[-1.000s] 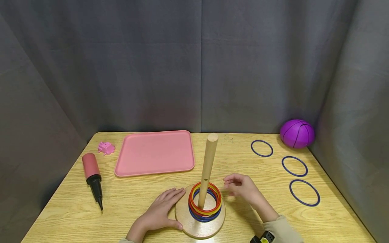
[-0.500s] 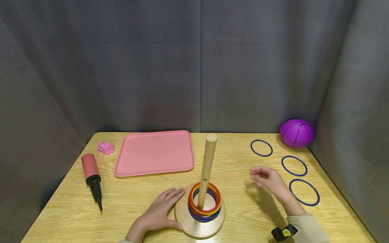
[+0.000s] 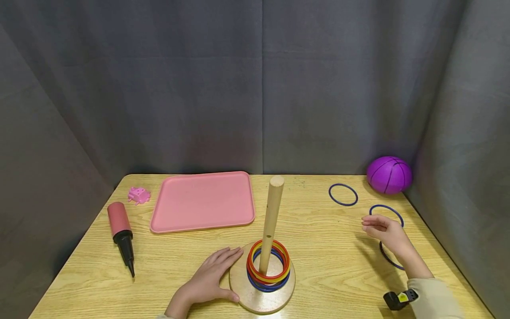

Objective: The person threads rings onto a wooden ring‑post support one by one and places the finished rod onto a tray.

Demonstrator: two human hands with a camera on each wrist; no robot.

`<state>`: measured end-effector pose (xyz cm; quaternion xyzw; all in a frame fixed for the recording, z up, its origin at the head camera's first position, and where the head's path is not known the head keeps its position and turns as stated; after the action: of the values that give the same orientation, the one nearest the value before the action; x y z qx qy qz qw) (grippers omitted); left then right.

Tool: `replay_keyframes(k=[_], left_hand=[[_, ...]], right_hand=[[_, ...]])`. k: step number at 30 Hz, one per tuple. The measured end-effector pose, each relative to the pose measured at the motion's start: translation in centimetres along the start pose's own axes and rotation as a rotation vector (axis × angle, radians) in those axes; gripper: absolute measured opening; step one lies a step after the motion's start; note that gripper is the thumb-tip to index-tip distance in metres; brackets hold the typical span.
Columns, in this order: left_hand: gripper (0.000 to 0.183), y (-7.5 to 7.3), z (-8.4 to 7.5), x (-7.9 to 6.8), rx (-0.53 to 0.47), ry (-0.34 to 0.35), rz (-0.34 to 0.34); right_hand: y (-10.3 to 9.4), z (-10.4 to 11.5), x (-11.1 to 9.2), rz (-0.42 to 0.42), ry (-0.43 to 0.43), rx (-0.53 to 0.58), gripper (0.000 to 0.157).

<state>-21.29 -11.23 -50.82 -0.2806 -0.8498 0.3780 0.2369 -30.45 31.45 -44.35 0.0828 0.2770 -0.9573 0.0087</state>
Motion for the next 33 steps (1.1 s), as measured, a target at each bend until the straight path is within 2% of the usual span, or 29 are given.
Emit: replay_keyframes(k=[7,13,19,27,33], left_hand=[[0.109,-0.1,-0.1,0.1,0.0,-0.001,0.001],[0.109,-0.2,-0.3,0.1,0.014,0.006,0.0],[0.109,-0.3,-0.2,0.1,0.019,0.006,0.001],[0.109,-0.1,-0.2,0.0,0.02,0.012,0.007],[0.108,-0.1,-0.2,0.0,0.018,0.01,0.009]], right_hand=[[-2.9,-3.6,0.5,-0.096,0.076,-0.074,0.045],[-5.6,-4.9,0.6,-0.194,0.06,-0.139,0.042],[-7.6,-5.7,1.0,-0.266,0.079,-0.318,0.037],[-8.3,-7.9,1.4,-0.211,0.189,-0.452,0.038],[-8.0,-8.9,1.6,-0.165,0.216,-0.503,0.029]])
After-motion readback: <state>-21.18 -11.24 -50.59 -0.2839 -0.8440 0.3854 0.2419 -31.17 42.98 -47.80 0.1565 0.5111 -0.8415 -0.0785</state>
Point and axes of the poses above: each hand's wrist, its own x-axis towards the middle knuckle, its own y-axis out of the palm, z = x × y, the point moved 9 cm from there along x, towards the middle knuckle, and after that the axes turned 15 degrees about y, right-handed, at the moved point
